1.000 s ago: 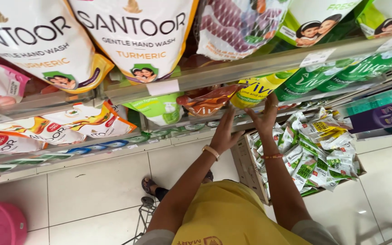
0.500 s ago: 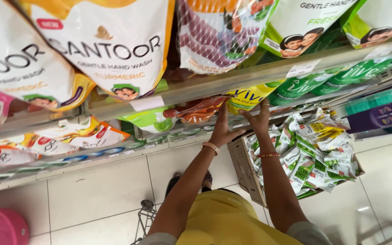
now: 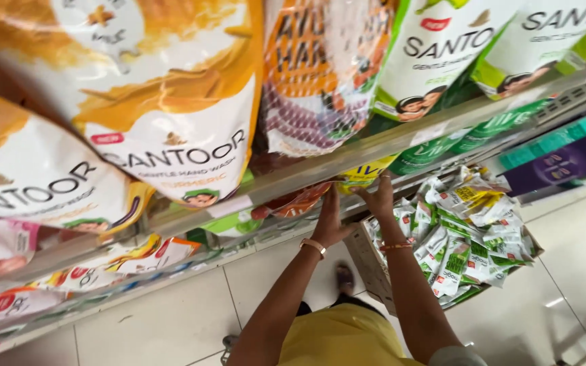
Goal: Organizing and rearranging liquid hand wash refill pouches on store shelves.
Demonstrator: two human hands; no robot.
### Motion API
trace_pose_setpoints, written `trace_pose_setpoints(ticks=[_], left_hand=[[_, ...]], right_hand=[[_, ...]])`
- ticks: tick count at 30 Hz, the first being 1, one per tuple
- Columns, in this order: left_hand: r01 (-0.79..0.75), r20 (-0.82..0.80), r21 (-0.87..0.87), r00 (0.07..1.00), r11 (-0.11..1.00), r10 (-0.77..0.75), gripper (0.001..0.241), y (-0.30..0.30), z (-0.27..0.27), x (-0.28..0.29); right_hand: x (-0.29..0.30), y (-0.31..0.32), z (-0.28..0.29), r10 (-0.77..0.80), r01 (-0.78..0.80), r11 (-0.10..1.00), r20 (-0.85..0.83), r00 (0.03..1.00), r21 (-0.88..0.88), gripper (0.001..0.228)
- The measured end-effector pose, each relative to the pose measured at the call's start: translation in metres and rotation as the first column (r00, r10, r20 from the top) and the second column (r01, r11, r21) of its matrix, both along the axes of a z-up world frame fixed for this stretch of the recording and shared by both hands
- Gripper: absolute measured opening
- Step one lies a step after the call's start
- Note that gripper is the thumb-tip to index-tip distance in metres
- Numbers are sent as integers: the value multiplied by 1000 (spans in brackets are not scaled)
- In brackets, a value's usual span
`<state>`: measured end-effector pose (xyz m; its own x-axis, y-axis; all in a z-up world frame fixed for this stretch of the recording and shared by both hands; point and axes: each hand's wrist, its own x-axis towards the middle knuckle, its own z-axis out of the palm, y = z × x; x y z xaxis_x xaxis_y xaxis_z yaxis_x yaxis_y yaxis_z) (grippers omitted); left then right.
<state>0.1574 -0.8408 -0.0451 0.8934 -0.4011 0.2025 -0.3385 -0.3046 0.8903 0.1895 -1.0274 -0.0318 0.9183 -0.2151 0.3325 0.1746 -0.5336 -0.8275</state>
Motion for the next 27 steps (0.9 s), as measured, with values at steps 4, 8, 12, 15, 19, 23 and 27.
trace_pose_setpoints(ticks=[4,8,12,15,19,23,27], left_hand=[[-24,37,-4,999,1000,24,134,-8,-1,-2],[-119,103,81,988,990,111,135,-23,-3,-3],[-231,167,23,960,973,224,131,-48,2,-24],[-365,189,-9,914,931,360,118,-80,-3,-47],[-412,251,70,889,909,384,99,-132,-20,-59],[-282,241,108,938,953,250,92,-175,-18,-53],[-212,251,97,951,973,182,99,-184,10,-27]], right_hand=[[-4,4,17,27,-27,1000,-1,1000,1,79],[-3,-4,13,65,-63,995,31,997,-82,82],[-17,-28,12,82,-74,974,26,996,-216,86],[-38,-66,1,103,-80,985,156,982,-151,77],[-40,-139,-18,-22,-5,987,166,986,160,52],[-24,-199,-19,58,-56,998,173,983,-18,54],[1,-216,2,126,-146,983,176,976,108,63]])
